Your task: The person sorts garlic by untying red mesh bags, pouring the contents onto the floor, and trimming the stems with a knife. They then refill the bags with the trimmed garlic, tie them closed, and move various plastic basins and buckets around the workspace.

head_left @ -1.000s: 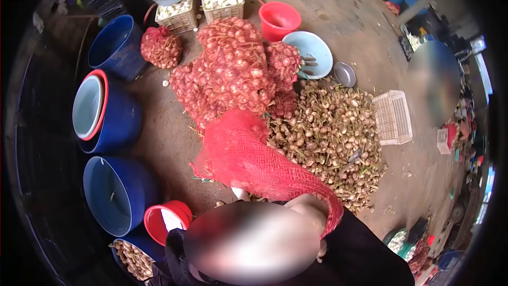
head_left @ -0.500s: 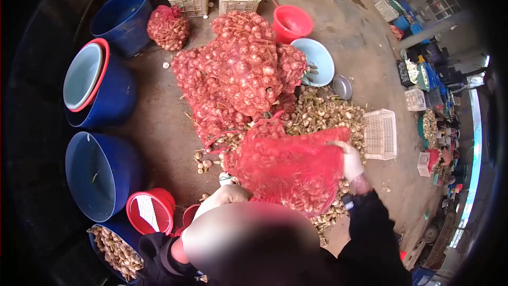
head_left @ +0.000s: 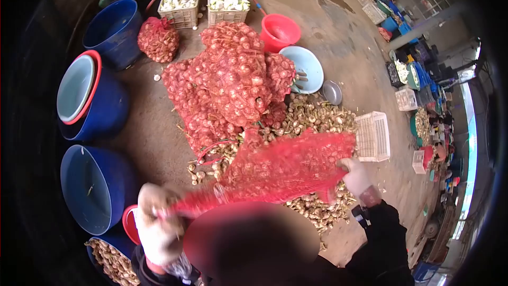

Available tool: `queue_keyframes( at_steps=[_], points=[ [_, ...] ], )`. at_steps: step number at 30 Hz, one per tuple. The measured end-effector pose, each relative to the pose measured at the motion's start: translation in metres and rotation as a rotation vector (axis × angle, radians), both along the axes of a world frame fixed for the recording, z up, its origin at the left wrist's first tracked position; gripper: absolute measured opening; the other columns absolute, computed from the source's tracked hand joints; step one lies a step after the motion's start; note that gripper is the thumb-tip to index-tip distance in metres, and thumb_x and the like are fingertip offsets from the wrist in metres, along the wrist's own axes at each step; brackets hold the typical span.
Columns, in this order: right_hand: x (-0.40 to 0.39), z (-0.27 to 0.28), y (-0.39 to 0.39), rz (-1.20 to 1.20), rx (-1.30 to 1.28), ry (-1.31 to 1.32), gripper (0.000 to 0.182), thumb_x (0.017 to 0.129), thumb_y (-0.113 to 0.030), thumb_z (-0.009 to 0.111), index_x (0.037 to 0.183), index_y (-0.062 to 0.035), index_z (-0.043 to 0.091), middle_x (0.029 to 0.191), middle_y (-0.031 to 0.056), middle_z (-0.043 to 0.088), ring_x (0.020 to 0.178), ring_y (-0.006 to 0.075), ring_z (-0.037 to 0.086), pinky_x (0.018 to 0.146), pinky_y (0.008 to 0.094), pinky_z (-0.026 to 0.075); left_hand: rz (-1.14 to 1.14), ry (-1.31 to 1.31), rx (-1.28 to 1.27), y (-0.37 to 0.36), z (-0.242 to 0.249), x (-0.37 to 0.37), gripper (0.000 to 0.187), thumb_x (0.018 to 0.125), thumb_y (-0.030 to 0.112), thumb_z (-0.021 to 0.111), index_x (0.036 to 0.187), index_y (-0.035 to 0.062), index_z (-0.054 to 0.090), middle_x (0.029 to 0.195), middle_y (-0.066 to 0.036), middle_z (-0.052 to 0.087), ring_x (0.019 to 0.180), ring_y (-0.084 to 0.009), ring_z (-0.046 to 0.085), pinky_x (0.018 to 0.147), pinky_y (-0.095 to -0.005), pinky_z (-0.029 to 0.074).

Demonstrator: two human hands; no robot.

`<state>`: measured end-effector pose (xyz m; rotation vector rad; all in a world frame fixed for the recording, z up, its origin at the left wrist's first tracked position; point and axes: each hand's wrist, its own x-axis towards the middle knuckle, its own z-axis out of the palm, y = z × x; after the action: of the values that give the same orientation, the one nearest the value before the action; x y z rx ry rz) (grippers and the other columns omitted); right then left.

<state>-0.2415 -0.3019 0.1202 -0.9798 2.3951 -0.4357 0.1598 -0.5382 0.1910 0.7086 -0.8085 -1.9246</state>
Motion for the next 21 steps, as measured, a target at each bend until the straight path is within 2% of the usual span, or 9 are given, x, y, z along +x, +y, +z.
queue_keyframes(
  at_steps=[4,6,9,10,13,14,15,17,21],
  points=[
    [-0.021,-0.012,-0.009,0.012,-0.027,0.329,0.023,0.072,0.006,0.052,0.091,0.0007,0.065,0.098,0.0157,0.060,0.094,0.0281,0.061,0.082,0.0353,0.047,-0.116,0.248,-0.244,0.019,0.020,-0.011,0.035,0.076,0.016,0.078,0.089,0.0087,0.046,0.074,-0.011,0.054,0.066,-0.0253,0.052,0.059,-0.0387,0.044],
    [-0.035,-0.024,-0.017,-0.392,-0.205,-0.066,0.026,0.076,0.004,0.048,0.096,0.0006,0.063,0.104,0.0144,0.060,0.094,0.0239,0.062,0.078,0.0338,0.052,-0.167,0.230,-0.335,0.019,0.032,-0.017,0.033,0.078,0.015,0.076,0.087,0.0095,0.044,0.073,-0.010,0.052,0.064,-0.0232,0.050,0.058,-0.0369,0.044],
    [-0.015,-0.011,-0.043,-0.705,-0.405,-0.423,0.029,0.080,0.002,0.045,0.105,0.0004,0.059,0.106,0.0134,0.061,0.088,0.0208,0.064,0.070,0.0301,0.057,-0.046,0.242,-0.138,0.032,0.077,-0.036,0.013,0.078,0.010,0.064,0.091,0.0079,0.062,0.091,-0.009,0.060,0.074,-0.0209,0.056,0.064,-0.0336,0.048],
    [-0.026,-0.032,-0.035,-0.641,-0.507,-0.373,0.034,0.082,0.001,0.043,0.115,0.0020,0.054,0.104,0.0136,0.062,0.078,0.0201,0.065,0.063,0.0273,0.059,0.045,0.134,-0.184,0.027,0.033,-0.003,0.034,0.079,0.016,0.075,0.084,0.0112,0.041,0.070,-0.007,0.048,0.062,-0.0205,0.048,0.057,-0.0346,0.043],
    [-0.002,0.023,-0.070,-0.724,-0.603,-0.370,0.036,0.083,0.001,0.044,0.118,0.0035,0.053,0.103,0.0128,0.063,0.072,0.0194,0.066,0.063,0.0282,0.058,0.031,0.021,-0.288,0.016,0.031,0.004,0.035,0.082,0.015,0.072,0.082,0.0125,0.037,0.071,-0.004,0.045,0.062,-0.0171,0.047,0.058,-0.0306,0.042],
    [0.001,0.030,-0.072,-0.588,-0.724,-0.299,0.036,0.084,-0.004,0.050,0.119,0.0047,0.054,0.105,0.0131,0.063,0.073,0.0178,0.065,0.061,0.0269,0.058,0.002,0.034,-0.296,0.011,0.028,0.000,0.034,0.083,0.014,0.070,0.081,0.0126,0.036,0.074,-0.003,0.044,0.065,-0.0136,0.047,0.059,-0.0263,0.041],
    [-0.006,0.018,-0.072,-0.613,-0.711,-0.293,0.036,0.084,-0.004,0.050,0.119,0.0047,0.054,0.105,0.0131,0.063,0.073,0.0178,0.065,0.061,0.0269,0.058,0.077,-0.134,-0.288,0.010,0.017,0.008,0.025,0.078,-0.005,0.059,0.084,0.0097,0.040,0.082,-0.010,0.054,0.066,-0.0147,0.047,0.064,-0.0252,0.040],
    [-0.021,-0.012,-0.062,-0.237,-0.009,-0.241,0.037,0.084,-0.010,0.056,0.118,0.0065,0.054,0.105,0.0137,0.063,0.072,0.0160,0.064,0.057,0.0254,0.056,0.099,-0.377,-0.159,-0.002,0.014,-0.008,0.021,0.075,-0.007,0.053,0.084,0.0084,0.041,0.087,-0.007,0.051,0.071,-0.0112,0.043,0.063,-0.0226,0.039],
    [0.010,0.032,-0.084,-0.495,-0.431,-0.441,0.043,0.083,-0.015,0.061,0.118,0.0089,0.053,0.097,0.0114,0.064,0.062,0.0158,0.062,0.050,0.0259,0.052,0.126,-0.596,-0.324,-0.026,-0.013,-0.030,0.025,0.074,-0.007,0.049,0.099,-0.0011,0.051,0.099,-0.006,0.049,0.084,-0.0117,0.047,0.072,-0.0222,0.042]
  ],
)
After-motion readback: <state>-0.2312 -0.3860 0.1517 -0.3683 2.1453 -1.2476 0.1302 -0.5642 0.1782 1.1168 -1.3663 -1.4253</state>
